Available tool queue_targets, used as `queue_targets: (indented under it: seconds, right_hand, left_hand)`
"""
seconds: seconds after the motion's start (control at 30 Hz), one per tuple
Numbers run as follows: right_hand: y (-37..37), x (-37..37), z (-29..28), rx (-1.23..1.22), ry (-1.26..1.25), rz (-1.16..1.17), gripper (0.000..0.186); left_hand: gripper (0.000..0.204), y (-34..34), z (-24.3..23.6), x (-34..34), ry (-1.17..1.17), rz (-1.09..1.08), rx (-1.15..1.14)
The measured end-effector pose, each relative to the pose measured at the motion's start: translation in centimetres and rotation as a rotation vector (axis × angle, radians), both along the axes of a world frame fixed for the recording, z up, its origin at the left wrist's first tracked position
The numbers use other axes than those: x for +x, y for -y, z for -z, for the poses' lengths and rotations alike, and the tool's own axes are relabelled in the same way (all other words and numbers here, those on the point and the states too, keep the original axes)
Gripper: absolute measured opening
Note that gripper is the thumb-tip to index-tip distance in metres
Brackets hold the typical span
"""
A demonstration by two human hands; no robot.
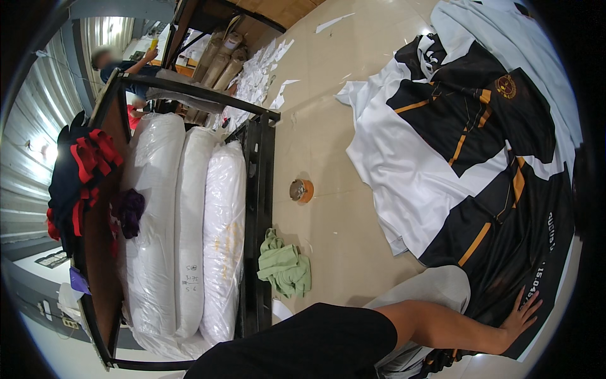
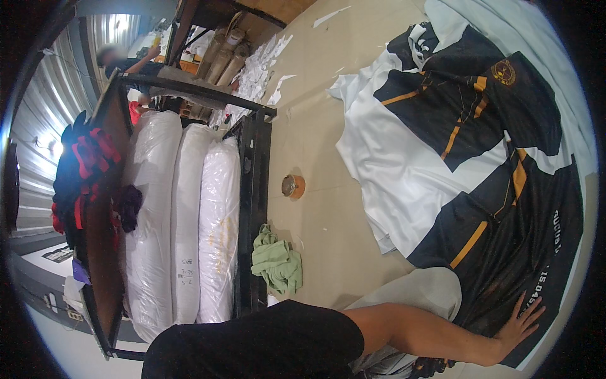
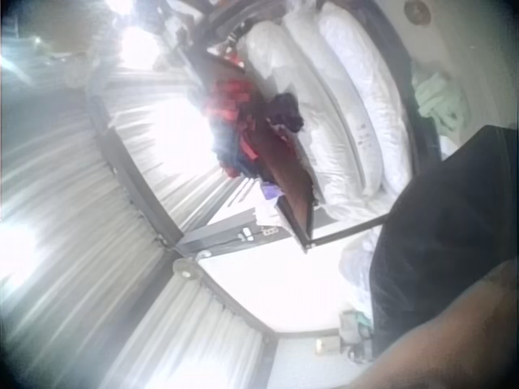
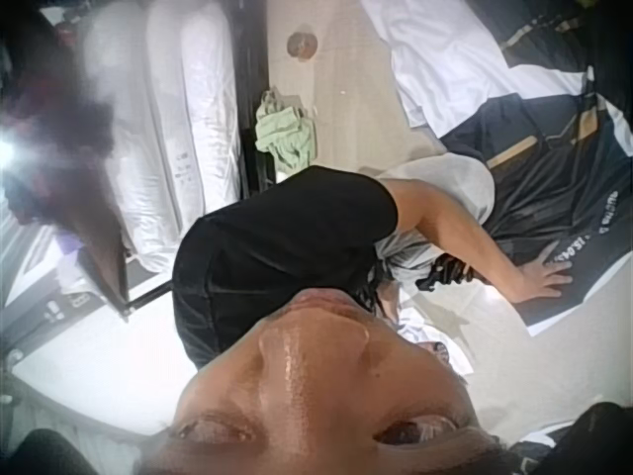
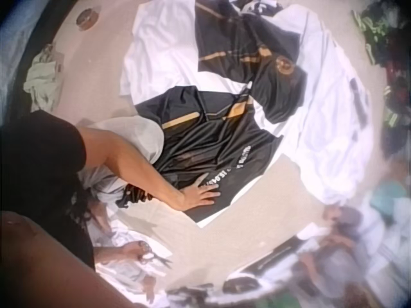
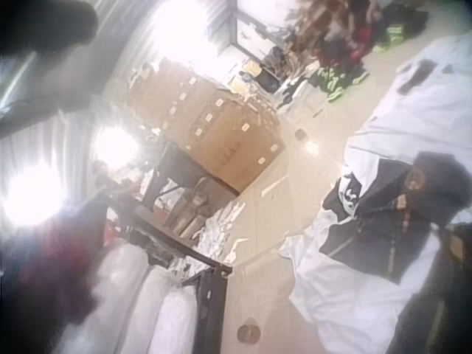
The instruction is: The person sits on the floor of a workshop and uses scissors to cut a black and gold printed fabric sheet. They carefully follow the printed design lines to separate the fabric into specific shapes, occasionally adjusting the material with their hands.
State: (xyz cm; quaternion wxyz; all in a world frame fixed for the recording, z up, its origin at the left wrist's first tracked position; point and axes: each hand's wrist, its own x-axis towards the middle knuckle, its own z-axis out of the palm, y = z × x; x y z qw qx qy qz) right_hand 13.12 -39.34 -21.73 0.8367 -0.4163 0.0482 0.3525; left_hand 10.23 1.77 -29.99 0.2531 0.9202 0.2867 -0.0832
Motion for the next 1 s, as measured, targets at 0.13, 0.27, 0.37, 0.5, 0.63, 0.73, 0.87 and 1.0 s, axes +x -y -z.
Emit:
queue_targets:
  seconds: [0.13, 0.27, 0.37, 0.5, 0.63, 0.73, 0.87, 1.0]
  right_hand:
    - [2.9, 1.2, 1.8, -0.215, -0.002, 0.025, 0.034]
    - [2.7, 0.9, 2.4, -0.306, -0.044, 0.111, 0.041]
    - [1.8, 0.6, 2.1, -0.359, -0.046, 0.087, 0.046]
    - [0.5, 0.2, 1.7, -0.423, -0.064, 0.051, 0.053]
    - [-1.0, -0.9, 1.1, -0.494, -0.095, 0.014, 0.061]
    - [-7.5, -3.7, -3.1, -0.711, -0.132, 0.052, 0.071]
    - [-7.1, -4.3, -2.8, -0.740, -0.126, 0.065, 0.067]
    - [-7.1, -4.0, -2.4, -0.803, -0.089, -0.044, 0.065]
  left_hand:
    - [0.107, 0.0, 0.0, -0.1, -0.011, -0.006, -0.008]
    - [0.113, 0.2, 0.2, 0.1, -0.005, -0.008, 0.038]
    - [0.119, 0.6, 0.9, 0.2, 0.017, -0.032, 0.052]
    - [0.123, 0.6, 1.2, 0.1, -0.010, -0.029, 0.071]
    - [0.124, 0.2, 0.3, -0.6, -0.070, 0.015, 0.121]
    - [0.124, 0.1, 0.2, -0.9, -0.081, 0.034, 0.115]
    - [0.121, -0.1, -0.3, -0.7, -0.079, 0.062, 0.102]
    - [0.116, 0.0, 0.6, -1.4, -0.028, -0.032, 0.114]
